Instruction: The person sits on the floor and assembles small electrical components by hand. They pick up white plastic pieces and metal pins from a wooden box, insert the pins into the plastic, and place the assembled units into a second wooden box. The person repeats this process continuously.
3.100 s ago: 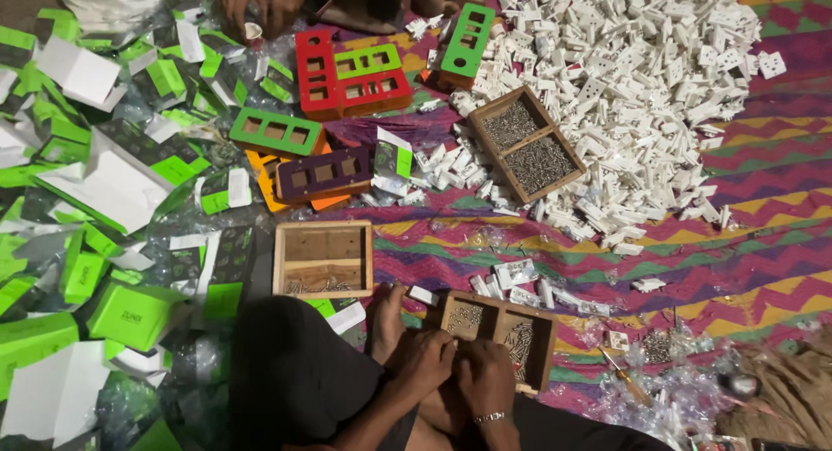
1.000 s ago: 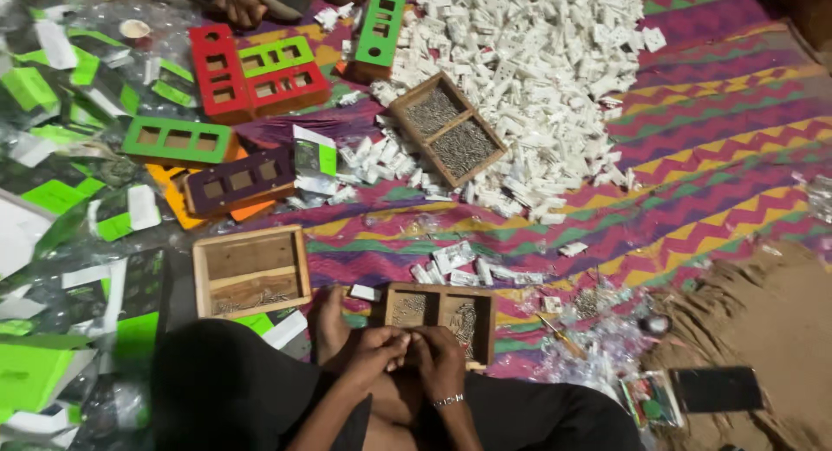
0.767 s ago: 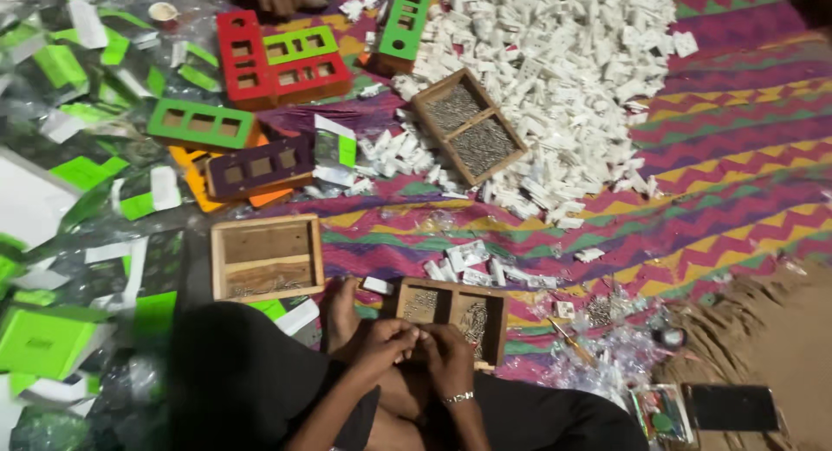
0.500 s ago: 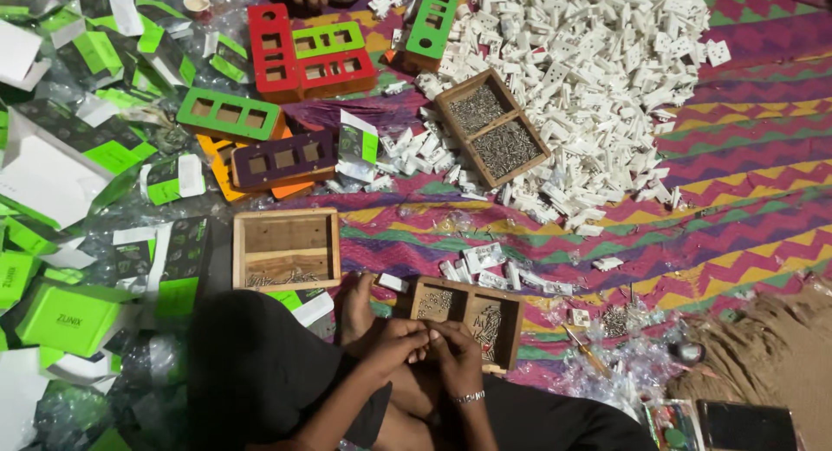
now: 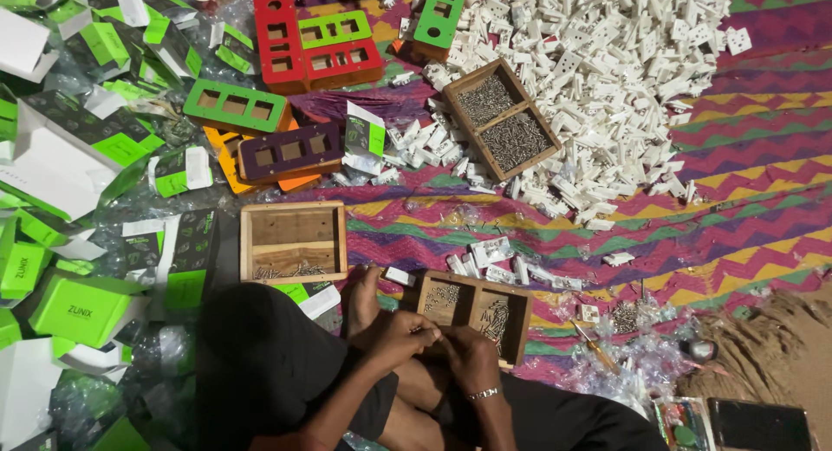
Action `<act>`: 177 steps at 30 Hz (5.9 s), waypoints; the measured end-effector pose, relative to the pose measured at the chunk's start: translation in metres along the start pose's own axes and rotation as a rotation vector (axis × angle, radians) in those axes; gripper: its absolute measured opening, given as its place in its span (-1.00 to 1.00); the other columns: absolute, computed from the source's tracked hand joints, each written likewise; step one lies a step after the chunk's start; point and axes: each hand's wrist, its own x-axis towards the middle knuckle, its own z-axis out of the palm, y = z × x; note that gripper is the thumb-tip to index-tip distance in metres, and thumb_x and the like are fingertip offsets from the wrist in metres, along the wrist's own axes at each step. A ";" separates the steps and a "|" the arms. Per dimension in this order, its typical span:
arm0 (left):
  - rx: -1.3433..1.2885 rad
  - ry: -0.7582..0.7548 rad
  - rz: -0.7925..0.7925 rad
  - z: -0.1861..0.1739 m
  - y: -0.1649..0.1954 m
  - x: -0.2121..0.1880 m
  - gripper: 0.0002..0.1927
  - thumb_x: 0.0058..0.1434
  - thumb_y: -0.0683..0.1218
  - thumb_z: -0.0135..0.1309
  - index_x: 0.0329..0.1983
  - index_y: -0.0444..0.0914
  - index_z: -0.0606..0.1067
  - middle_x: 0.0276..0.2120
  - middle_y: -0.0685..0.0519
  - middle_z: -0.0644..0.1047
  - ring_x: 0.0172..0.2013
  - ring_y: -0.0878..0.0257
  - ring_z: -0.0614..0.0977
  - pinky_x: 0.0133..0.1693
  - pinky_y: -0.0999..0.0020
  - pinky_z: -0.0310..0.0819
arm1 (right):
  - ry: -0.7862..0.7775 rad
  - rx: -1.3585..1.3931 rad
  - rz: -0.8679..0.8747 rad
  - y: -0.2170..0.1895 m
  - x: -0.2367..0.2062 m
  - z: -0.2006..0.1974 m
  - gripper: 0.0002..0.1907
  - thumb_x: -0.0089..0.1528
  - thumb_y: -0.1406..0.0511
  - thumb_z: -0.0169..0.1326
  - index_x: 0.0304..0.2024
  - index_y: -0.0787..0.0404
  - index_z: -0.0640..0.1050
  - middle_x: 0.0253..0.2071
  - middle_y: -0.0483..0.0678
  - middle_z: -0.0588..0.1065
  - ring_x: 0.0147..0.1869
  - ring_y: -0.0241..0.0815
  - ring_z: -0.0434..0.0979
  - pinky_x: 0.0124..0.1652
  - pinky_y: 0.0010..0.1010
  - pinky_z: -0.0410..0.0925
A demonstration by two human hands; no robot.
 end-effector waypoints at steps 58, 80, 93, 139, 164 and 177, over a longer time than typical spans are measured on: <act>0.420 0.129 0.326 0.008 -0.005 -0.008 -0.86 0.27 -0.16 0.10 -0.25 -0.39 0.51 -0.30 -0.21 0.63 -0.24 -0.10 0.69 -0.21 0.11 0.56 | -0.018 -0.094 0.069 -0.003 -0.002 0.000 -0.77 0.05 0.31 0.27 -0.23 0.15 0.70 -0.27 0.05 0.62 -0.18 0.09 0.63 -0.18 -0.18 0.46; 0.526 0.203 0.442 0.015 -0.005 -0.011 -0.79 0.29 -0.15 0.04 -0.40 -0.40 0.45 -0.43 -0.30 0.54 -0.34 -0.25 0.61 -0.35 -0.04 0.46 | -0.085 -0.100 -0.077 -0.003 -0.004 -0.003 -0.80 0.03 0.34 0.24 -0.27 0.19 0.69 -0.30 0.06 0.62 -0.17 0.13 0.61 -0.19 -0.14 0.45; 0.491 0.165 0.208 0.010 0.027 -0.019 -0.66 0.35 -0.03 0.04 -0.45 -0.38 0.50 -0.55 -0.24 0.52 -0.55 0.01 0.62 -0.47 0.14 0.39 | -0.054 0.081 0.080 0.023 -0.007 0.009 -0.82 0.16 0.30 0.17 -0.25 0.25 0.69 -0.28 0.08 0.65 -0.23 0.04 0.70 -0.23 -0.27 0.50; 0.237 0.067 0.431 -0.001 0.049 -0.034 -0.84 0.36 -0.13 0.10 -0.19 -0.36 0.52 -0.37 0.01 0.61 -0.33 0.33 0.62 -0.29 0.40 0.47 | -0.133 0.807 0.403 -0.006 -0.011 -0.010 -0.85 0.31 0.39 0.17 -0.20 0.43 0.64 -0.29 -0.07 0.65 -0.24 -0.38 0.61 -0.19 -0.54 0.46; -0.010 0.113 0.197 -0.006 0.015 -0.022 -0.84 0.15 -0.17 0.25 -0.25 -0.37 0.66 -0.32 0.06 0.66 -0.40 0.37 0.61 -0.46 0.46 0.48 | 0.042 0.959 0.477 -0.025 -0.006 0.009 -0.87 0.27 0.40 0.14 -0.23 0.38 0.66 -0.34 -0.09 0.65 -0.31 -0.36 0.62 -0.24 -0.53 0.46; 0.336 0.268 0.605 -0.003 0.011 -0.022 -0.83 0.14 -0.23 0.25 -0.18 -0.30 0.66 -0.37 -0.01 0.66 -0.47 0.31 0.66 -0.47 0.45 0.53 | 0.074 0.960 0.541 -0.023 -0.006 0.018 -0.85 0.28 0.39 0.12 -0.23 0.39 0.65 -0.35 -0.11 0.64 -0.31 -0.37 0.58 -0.24 -0.52 0.45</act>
